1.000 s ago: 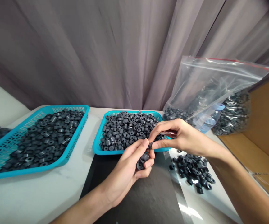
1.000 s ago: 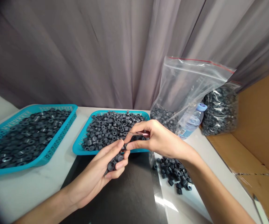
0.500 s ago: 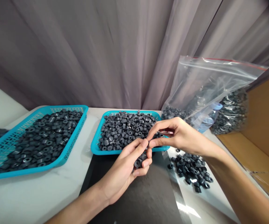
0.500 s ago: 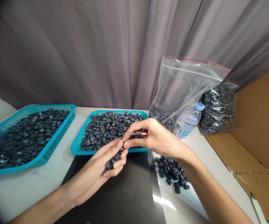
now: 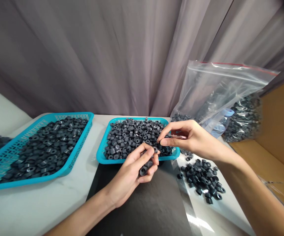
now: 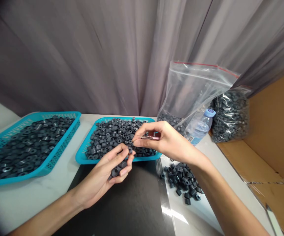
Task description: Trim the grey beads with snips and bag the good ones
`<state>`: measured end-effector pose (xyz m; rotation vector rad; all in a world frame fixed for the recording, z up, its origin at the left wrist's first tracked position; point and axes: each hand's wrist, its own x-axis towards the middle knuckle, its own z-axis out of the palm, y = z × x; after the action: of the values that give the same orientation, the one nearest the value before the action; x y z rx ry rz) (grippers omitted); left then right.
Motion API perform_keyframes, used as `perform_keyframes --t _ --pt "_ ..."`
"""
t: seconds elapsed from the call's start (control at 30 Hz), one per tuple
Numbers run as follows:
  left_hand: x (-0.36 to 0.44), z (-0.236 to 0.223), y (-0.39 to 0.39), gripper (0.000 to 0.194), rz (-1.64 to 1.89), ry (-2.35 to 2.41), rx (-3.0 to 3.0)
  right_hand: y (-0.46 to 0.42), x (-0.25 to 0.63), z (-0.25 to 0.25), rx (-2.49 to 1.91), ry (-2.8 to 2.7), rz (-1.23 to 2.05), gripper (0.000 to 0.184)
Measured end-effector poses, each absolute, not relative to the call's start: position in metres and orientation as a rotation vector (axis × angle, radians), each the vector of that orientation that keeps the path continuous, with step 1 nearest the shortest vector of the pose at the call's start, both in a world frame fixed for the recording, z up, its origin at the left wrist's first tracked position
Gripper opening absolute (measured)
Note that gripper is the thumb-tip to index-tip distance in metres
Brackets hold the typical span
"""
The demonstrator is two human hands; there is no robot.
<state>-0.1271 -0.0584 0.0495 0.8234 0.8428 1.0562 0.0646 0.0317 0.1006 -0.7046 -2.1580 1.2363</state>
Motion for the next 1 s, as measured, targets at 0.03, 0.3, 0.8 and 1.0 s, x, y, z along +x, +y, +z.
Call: perform_keyframes --t 0.03,0.3,0.8,1.0 --pt "-0.1271 0.0507 -0.0589 0.023 1.044 0.849 0.833 0.0314 0.0650 0.1012 -0.708 -2.177 1.255 0.016" --pt "-0.1282 0.0545 -0.0603 0.023 1.016 0.864 0.795 0.0289 0.0596 0.0959 -0.645 -2.226 1.281 0.019" --pt "-0.1298 0.0480 -0.0557 0.029 1.137 0.780 0.642 0.0268 0.0580 0.0983 -0.576 -2.315 1.176 0.024" --pt "-0.1252 0.0477 -0.0580 0.033 1.115 0.733 0.490 0.0272 0.0605 0.0996 -0.694 -2.330 1.228 0.024"
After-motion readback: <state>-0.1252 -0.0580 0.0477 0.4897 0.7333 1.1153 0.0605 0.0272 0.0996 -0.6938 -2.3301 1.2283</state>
